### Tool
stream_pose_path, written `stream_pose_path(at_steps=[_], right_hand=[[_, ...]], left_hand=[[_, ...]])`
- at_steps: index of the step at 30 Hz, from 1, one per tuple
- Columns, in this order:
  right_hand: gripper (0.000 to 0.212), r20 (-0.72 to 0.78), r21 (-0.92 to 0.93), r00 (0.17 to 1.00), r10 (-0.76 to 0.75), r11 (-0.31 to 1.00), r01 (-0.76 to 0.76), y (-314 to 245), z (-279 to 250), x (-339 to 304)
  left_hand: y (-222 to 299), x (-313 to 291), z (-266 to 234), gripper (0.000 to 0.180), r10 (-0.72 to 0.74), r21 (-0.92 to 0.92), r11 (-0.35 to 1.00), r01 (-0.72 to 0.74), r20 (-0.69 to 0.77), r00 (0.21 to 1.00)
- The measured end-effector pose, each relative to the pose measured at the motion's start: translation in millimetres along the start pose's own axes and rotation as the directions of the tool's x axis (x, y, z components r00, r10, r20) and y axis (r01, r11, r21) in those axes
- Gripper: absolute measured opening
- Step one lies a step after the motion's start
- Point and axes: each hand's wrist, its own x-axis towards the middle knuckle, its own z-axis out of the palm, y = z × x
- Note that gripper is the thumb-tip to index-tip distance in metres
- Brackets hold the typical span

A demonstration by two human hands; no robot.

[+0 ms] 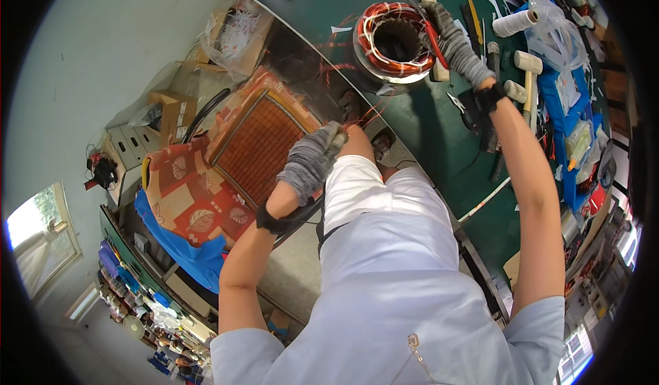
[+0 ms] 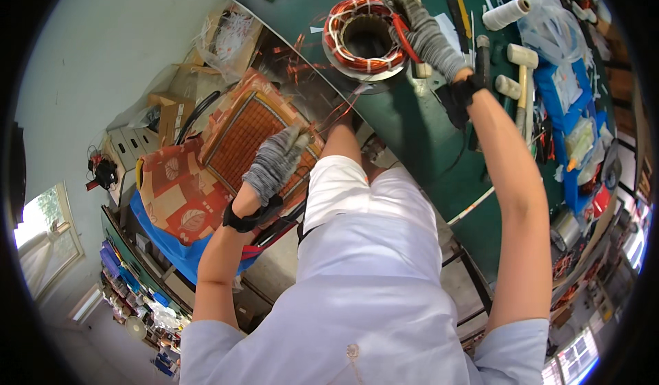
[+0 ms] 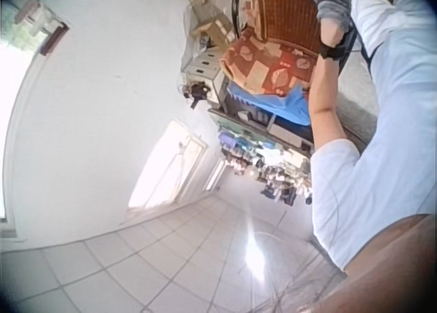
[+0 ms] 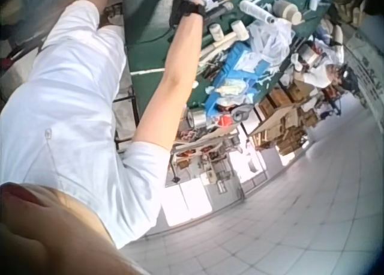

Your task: Manually winding and inserting copper coils into an electric motor stator.

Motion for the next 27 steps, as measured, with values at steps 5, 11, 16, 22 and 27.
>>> stream_pose_path(at_steps=[5,11,16,22,27], right_hand=[[0.04,0.15,-0.405,0.988,-0.047,0.908,0.105,-22.6,-17.2,39.1],[0.044,-0.163,-0.25,0.918,0.361,0.885,-0.392,-48.7,4.1,-7.2],[0.04,-0.143,0.063,0.974,0.177,0.983,-0.17,-17.8,8.4,-3.7],[0.04,0.032,-0.022,0.996,0.089,0.996,-0.088,-17.3,-7.8,18.1],[0.04,0.059,-0.22,0.992,0.116,0.97,-0.1,-31.6,-22.1,17.7]], left_hand=[[37.6,10.2,-5.0,0.024,0.212,0.418,0.896,-0.149,-0.108,0.971],[29.0,51.5,-29.4,0.031,0.273,0.417,0.882,-0.218,-0.076,0.959],[-8.3,95.3,-26.5,0.025,0.243,0.07,0.968,-0.241,-0.008,0.97],[-15.1,114.2,-14.1,0.02,0.207,-0.187,0.963,-0.195,0.047,0.977],[-24.2,128.5,-21.0,0.021,0.283,-0.204,0.944,-0.258,0.104,0.954]])
